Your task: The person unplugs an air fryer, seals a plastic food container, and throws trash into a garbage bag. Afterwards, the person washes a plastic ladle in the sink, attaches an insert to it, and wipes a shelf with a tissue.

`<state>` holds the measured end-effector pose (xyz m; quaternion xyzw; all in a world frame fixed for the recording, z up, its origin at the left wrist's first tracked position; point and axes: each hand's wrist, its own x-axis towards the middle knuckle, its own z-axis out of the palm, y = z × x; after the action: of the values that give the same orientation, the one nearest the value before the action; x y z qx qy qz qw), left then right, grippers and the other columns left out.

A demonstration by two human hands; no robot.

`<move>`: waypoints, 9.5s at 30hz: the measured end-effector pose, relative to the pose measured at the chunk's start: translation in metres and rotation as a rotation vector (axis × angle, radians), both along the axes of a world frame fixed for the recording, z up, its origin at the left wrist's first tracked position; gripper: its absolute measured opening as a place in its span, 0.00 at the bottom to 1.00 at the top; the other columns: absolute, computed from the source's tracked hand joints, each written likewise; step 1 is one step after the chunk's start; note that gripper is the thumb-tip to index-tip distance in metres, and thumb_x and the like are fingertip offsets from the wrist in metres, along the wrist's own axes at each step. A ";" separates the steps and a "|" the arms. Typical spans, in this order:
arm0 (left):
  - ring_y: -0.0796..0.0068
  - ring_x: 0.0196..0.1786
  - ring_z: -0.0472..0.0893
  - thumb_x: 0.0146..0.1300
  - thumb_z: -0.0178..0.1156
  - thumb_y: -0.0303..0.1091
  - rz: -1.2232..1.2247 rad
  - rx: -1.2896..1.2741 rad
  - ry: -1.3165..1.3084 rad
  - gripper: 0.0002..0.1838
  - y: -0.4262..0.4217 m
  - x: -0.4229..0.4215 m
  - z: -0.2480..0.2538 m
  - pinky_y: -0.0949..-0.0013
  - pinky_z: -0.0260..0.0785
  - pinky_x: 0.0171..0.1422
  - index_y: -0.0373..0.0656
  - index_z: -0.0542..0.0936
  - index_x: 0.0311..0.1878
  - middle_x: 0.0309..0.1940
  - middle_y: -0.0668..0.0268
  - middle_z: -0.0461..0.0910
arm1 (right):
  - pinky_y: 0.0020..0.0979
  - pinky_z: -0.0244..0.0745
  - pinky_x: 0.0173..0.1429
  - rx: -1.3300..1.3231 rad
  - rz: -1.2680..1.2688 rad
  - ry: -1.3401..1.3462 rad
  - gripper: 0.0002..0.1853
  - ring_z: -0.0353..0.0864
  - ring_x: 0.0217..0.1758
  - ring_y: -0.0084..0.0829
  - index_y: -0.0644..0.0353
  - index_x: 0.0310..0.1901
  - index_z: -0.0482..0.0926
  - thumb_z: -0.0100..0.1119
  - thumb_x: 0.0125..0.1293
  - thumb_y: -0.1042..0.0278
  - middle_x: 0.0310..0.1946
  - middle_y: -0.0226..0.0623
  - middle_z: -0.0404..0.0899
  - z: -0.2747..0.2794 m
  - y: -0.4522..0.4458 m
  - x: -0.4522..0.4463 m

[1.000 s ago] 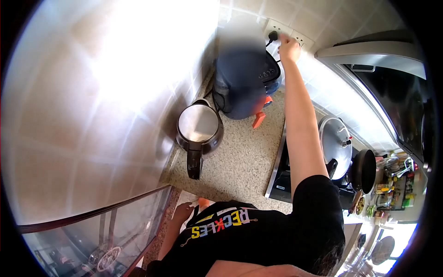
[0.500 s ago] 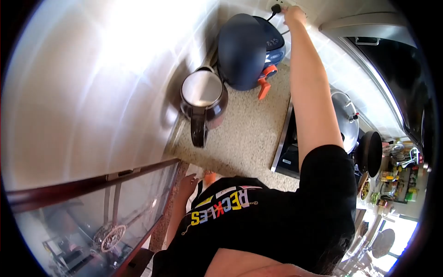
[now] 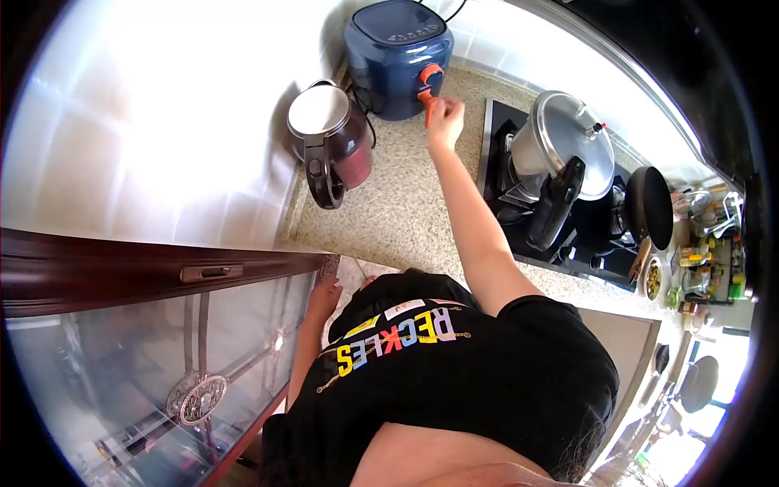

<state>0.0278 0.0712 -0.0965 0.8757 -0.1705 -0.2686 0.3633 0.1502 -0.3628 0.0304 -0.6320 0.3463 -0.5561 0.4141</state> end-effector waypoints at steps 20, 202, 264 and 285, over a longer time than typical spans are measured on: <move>0.77 0.31 0.78 0.64 0.50 0.34 0.049 0.060 -0.053 0.13 0.022 -0.021 0.024 0.75 0.70 0.37 0.35 0.78 0.43 0.28 0.63 0.80 | 0.36 0.70 0.32 0.387 0.475 0.156 0.08 0.77 0.26 0.41 0.59 0.39 0.73 0.53 0.56 0.72 0.21 0.44 0.75 -0.060 0.085 -0.068; 0.69 0.52 0.73 0.68 0.40 0.45 -1.877 1.261 1.481 0.22 0.084 -1.771 0.176 0.67 0.63 0.58 0.43 0.68 0.59 0.51 0.62 0.74 | 0.44 0.70 0.52 1.375 -3.566 0.572 0.21 0.76 0.48 0.49 0.60 0.43 0.78 0.49 0.54 0.53 0.44 0.49 0.77 0.321 1.210 -1.744; 0.70 0.50 0.73 0.66 0.50 0.43 -1.830 0.975 1.435 0.20 0.056 -1.718 0.187 0.64 0.67 0.54 0.39 0.67 0.54 0.48 0.61 0.72 | 0.20 0.54 0.18 0.077 -1.531 -0.734 0.19 0.58 0.15 0.14 0.58 0.24 0.65 0.44 0.69 0.55 0.14 0.21 0.58 0.078 0.568 -1.874; 0.81 0.40 0.72 0.59 0.58 0.35 -2.527 -0.277 0.823 0.20 0.051 -1.728 0.162 0.75 0.66 0.47 0.35 0.69 0.51 0.37 0.66 0.74 | 0.24 0.66 0.38 -0.136 -1.238 -1.051 0.13 0.68 0.29 0.22 0.58 0.32 0.69 0.45 0.67 0.57 0.25 0.30 0.68 0.084 0.596 -1.877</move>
<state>-1.7001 0.1227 0.0654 -0.0704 -0.7632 -0.6418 -0.0233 -1.7268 0.2335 0.1146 -0.0064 0.3589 -0.9279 0.1005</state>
